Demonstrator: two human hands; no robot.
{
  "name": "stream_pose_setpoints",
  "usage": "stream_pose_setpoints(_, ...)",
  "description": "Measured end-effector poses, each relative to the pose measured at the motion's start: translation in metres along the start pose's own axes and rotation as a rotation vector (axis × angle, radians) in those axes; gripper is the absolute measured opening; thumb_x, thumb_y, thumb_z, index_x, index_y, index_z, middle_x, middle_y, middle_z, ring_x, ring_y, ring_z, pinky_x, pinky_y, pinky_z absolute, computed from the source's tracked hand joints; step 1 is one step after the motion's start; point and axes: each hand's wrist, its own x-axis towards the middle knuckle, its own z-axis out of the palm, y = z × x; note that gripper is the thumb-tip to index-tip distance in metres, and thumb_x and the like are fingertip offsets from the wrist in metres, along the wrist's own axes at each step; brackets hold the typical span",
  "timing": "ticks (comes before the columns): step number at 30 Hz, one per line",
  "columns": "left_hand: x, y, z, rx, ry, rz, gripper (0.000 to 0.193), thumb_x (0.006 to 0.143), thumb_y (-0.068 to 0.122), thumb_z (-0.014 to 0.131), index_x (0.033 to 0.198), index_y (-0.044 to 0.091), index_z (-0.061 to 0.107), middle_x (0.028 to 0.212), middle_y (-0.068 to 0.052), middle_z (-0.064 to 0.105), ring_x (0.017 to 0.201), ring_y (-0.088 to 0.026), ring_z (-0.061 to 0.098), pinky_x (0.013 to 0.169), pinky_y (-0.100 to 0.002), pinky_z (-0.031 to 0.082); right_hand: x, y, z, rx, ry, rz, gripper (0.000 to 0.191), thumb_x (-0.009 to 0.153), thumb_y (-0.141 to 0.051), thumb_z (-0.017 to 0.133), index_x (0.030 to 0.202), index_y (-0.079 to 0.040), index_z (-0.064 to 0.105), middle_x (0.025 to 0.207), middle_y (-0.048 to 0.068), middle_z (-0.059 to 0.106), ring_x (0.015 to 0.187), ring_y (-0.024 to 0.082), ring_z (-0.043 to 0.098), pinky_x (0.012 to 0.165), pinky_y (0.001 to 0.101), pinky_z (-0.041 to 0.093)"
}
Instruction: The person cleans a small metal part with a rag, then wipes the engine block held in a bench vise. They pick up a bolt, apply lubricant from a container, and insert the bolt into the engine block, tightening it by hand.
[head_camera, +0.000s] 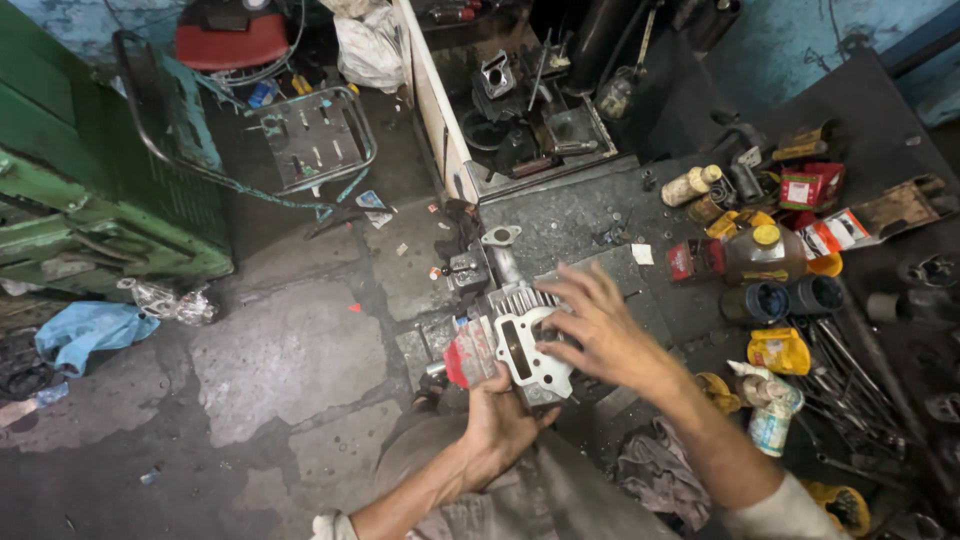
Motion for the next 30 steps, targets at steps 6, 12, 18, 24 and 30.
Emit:
stream_pose_setpoints(6, -0.011, 0.008, -0.005, 0.068, -0.065, -0.001, 0.07, 0.091, 0.06, 0.057, 0.146, 0.016, 0.049, 0.148, -0.01, 0.055, 0.138, -0.032, 0.047, 0.116, -0.057, 0.026, 0.008, 0.023, -0.037, 0.297, 0.556, 0.261, 0.012, 0.104, -0.014, 0.072, 0.105, -0.004, 0.065, 0.127, 0.011, 0.065, 0.132, 0.026, 0.058, 0.118, 0.0372, 0.045)
stream_pose_setpoints(12, -0.01, 0.023, -0.045, 0.247, -0.106, -0.095, 0.074, 0.092, 0.055, 0.058, 0.151, 0.014, 0.042, 0.159, -0.008, 0.046, 0.145, -0.027, 0.04, 0.115, -0.057, 0.028, -0.05, 0.011, -0.003, 0.442, 0.515, 0.538, 0.021, 0.094, -0.007, 0.075, 0.112, -0.005, 0.065, 0.106, 0.001, 0.067, 0.098, 0.012, 0.064, 0.086, 0.0258, 0.051)
stream_pose_setpoints(18, -0.027, 0.068, -0.111, 1.251, -0.194, -0.099, 0.072, 0.101, 0.052, 0.06, 0.145, -0.004, 0.061, 0.139, -0.026, 0.066, 0.132, -0.04, 0.055, 0.112, -0.047, 0.042, -0.158, -0.008, 0.019, 0.717, 0.817, 0.969, 0.023, 0.098, -0.002, 0.074, 0.116, -0.008, 0.062, 0.096, -0.008, 0.06, 0.082, -0.002, 0.05, 0.071, 0.0153, 0.041)
stream_pose_setpoints(24, -0.031, 0.104, -0.101, 2.415, -0.169, -0.451, 0.064, 0.097, 0.057, 0.053, 0.134, 0.005, 0.058, 0.13, -0.025, 0.063, 0.126, -0.041, 0.057, 0.105, -0.048, 0.045, -0.254, -0.063, 0.047, 0.502, 1.019, 1.211, 0.021, 0.097, 0.002, 0.075, 0.113, -0.005, 0.064, 0.092, -0.004, 0.059, 0.08, 0.003, 0.051, 0.071, 0.0184, 0.042)
stream_pose_setpoints(30, -0.009, 0.033, -0.036, 2.137, -0.616, -0.197, 0.045, 0.102, 0.045, 0.053, 0.126, 0.009, 0.065, 0.125, -0.022, 0.069, 0.12, -0.039, 0.063, 0.099, -0.047, 0.049, -0.284, -0.133, 0.085, 0.505, 1.41, 1.314, 0.02, 0.094, 0.003, 0.07, 0.111, -0.006, 0.062, 0.097, 0.002, 0.064, 0.086, 0.012, 0.065, 0.079, 0.0251, 0.054)
